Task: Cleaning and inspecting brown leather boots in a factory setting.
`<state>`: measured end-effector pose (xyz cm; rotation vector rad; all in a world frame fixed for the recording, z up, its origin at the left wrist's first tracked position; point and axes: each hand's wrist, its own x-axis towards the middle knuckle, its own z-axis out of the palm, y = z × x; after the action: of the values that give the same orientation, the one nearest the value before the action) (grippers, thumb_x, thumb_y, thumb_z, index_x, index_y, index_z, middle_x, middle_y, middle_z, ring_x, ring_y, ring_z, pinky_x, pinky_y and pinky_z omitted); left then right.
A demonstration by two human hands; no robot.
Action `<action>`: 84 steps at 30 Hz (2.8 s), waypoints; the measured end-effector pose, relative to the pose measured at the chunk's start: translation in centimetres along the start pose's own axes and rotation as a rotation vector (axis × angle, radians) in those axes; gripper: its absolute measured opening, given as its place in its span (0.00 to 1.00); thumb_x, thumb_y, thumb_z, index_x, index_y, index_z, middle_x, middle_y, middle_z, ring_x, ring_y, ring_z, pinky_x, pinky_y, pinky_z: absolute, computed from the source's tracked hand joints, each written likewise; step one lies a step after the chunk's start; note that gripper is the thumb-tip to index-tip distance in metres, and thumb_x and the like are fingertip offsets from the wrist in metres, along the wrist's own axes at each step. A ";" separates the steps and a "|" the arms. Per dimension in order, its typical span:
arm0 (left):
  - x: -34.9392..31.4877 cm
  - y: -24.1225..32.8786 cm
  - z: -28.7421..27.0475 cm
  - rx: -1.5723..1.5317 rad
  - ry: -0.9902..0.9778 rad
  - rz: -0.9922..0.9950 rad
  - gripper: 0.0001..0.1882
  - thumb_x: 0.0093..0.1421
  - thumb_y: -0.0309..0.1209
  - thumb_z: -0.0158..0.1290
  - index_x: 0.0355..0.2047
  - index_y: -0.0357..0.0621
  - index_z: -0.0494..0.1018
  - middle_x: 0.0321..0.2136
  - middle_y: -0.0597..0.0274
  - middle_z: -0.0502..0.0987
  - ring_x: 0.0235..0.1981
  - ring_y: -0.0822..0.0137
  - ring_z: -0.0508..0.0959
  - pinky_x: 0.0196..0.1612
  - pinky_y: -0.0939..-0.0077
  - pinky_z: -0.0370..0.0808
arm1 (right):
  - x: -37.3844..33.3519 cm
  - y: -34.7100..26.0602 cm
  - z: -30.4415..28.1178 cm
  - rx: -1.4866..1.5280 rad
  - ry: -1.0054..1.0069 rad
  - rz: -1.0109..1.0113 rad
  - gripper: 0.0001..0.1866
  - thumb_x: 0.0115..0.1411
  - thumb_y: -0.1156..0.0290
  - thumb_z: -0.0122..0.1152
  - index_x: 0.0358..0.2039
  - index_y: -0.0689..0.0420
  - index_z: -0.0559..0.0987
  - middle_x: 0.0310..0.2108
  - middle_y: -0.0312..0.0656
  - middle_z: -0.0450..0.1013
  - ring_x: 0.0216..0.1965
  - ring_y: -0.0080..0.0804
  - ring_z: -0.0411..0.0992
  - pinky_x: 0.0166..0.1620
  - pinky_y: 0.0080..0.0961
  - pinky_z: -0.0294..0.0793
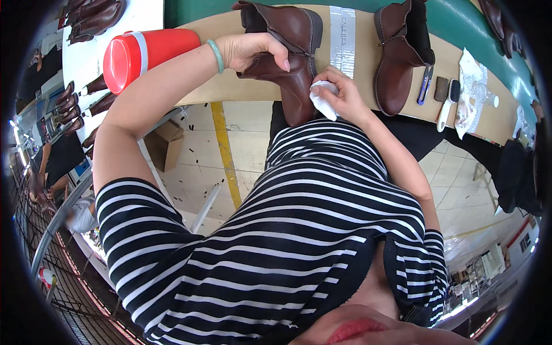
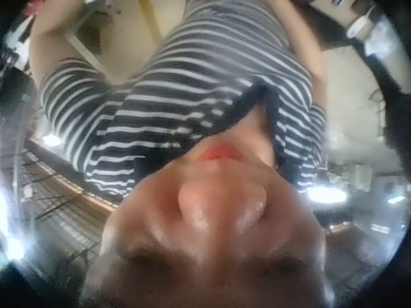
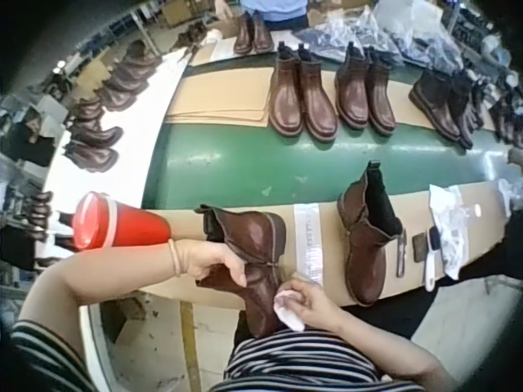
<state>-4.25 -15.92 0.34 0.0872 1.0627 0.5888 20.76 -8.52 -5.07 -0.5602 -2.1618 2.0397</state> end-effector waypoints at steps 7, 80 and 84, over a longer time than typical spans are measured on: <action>0.3 -0.1 0.0 0.072 -0.008 -0.089 0.18 0.41 0.23 0.56 0.36 0.37 0.74 0.35 0.59 0.77 0.37 0.68 0.75 0.46 0.78 0.71 | 0.1 -0.7 0.5 -0.042 0.023 -0.042 0.07 0.56 0.74 0.60 0.34 0.61 0.77 0.29 0.40 0.68 0.34 0.30 0.69 0.39 0.23 0.67; -1.0 0.2 0.9 0.168 -0.021 -0.095 0.10 0.42 0.26 0.59 0.28 0.40 0.77 0.29 0.64 0.78 0.33 0.72 0.76 0.41 0.81 0.72 | 0.6 -0.6 -0.1 0.281 0.007 0.380 0.07 0.52 0.74 0.62 0.32 0.64 0.79 0.26 0.36 0.75 0.26 0.20 0.72 0.31 0.18 0.72; -0.8 0.2 0.9 0.204 0.001 -0.071 0.10 0.42 0.26 0.59 0.28 0.41 0.77 0.30 0.64 0.78 0.33 0.72 0.75 0.41 0.80 0.72 | 0.7 -1.2 -0.4 0.297 0.023 0.436 0.08 0.52 0.74 0.63 0.32 0.64 0.79 0.26 0.36 0.75 0.26 0.20 0.72 0.30 0.18 0.72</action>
<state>-3.89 -15.91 1.45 0.2261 1.1202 0.4156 20.02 -7.95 -3.93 -1.0771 -1.7876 2.4893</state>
